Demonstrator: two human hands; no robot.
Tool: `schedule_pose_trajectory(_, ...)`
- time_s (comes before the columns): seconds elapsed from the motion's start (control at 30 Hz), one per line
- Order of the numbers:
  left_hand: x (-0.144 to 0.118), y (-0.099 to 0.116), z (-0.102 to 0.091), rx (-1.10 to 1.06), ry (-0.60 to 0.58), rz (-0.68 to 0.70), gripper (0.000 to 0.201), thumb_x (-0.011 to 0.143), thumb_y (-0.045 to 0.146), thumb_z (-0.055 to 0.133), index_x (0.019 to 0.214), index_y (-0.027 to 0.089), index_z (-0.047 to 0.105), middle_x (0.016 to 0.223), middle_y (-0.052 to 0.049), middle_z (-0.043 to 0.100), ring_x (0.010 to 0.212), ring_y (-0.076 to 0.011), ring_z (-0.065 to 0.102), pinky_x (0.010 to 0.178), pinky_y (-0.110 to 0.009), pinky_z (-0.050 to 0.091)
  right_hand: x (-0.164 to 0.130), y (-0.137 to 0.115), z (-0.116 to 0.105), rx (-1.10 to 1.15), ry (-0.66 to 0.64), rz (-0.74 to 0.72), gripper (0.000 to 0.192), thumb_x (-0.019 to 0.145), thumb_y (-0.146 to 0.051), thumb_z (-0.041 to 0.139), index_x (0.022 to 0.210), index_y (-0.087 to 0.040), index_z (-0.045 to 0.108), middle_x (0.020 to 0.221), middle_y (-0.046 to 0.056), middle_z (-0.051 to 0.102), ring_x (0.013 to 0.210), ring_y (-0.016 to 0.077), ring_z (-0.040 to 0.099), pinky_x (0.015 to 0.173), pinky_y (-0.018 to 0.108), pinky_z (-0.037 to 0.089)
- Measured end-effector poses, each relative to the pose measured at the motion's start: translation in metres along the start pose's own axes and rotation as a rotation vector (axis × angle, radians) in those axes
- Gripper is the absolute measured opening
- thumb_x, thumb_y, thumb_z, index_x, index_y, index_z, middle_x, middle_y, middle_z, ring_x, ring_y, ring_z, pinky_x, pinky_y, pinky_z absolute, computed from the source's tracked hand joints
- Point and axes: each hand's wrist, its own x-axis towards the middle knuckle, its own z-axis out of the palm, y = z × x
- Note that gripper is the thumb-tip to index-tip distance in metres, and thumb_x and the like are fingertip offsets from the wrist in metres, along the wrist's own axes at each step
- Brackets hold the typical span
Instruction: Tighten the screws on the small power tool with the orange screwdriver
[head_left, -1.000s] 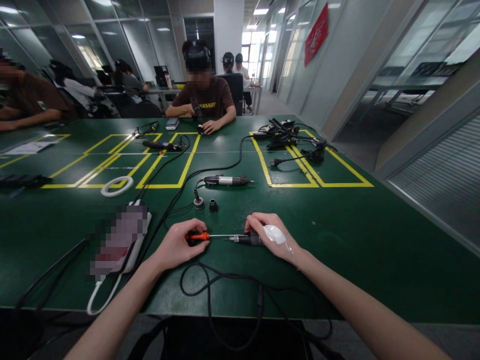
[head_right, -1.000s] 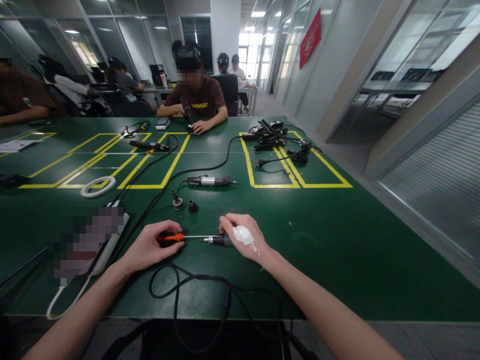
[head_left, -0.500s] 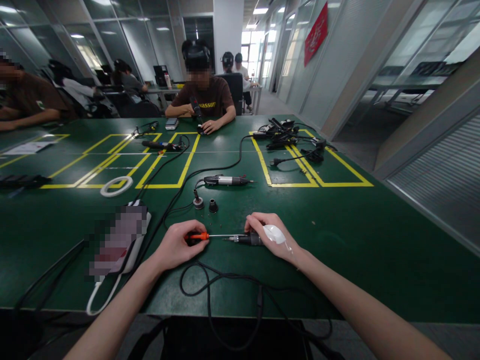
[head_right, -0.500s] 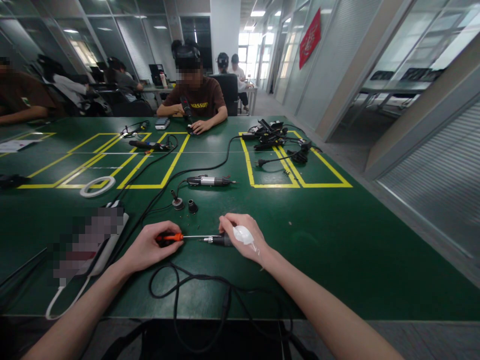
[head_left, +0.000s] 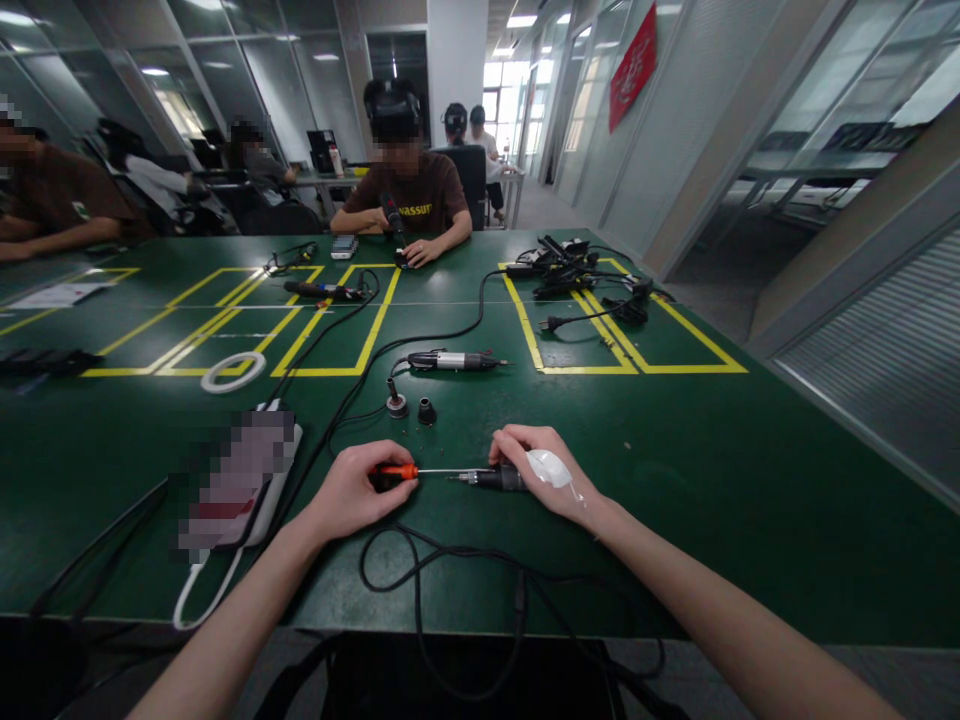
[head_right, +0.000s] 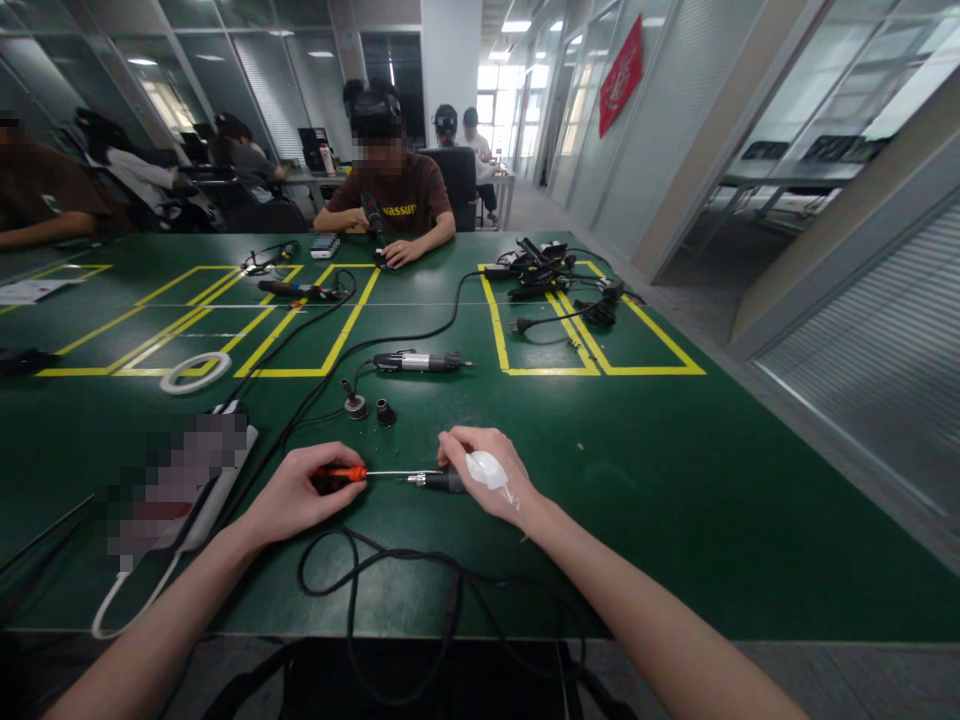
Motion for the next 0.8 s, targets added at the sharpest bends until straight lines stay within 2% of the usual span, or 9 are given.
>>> schedule_pose_trajectory(0.8, 0.0004, -0.0007, 0.0, -0.021, -0.015, -0.002, 0.014, 0.086, 0.027, 0.067, 0.085, 0.016, 0.076, 0.08, -0.003, 0.078, 0.071, -0.013, 0.071, 0.067, -0.02, 0.053, 0.0001, -0.0009, -0.0005, 0.004, -0.007, 0.009, 0.045, 0.101, -0.044, 0.045, 0.069, -0.021, 0.067, 0.074, 0.004, 0.073, 0.073, 0.0207, 0.068, 0.073, 0.032, 0.047)
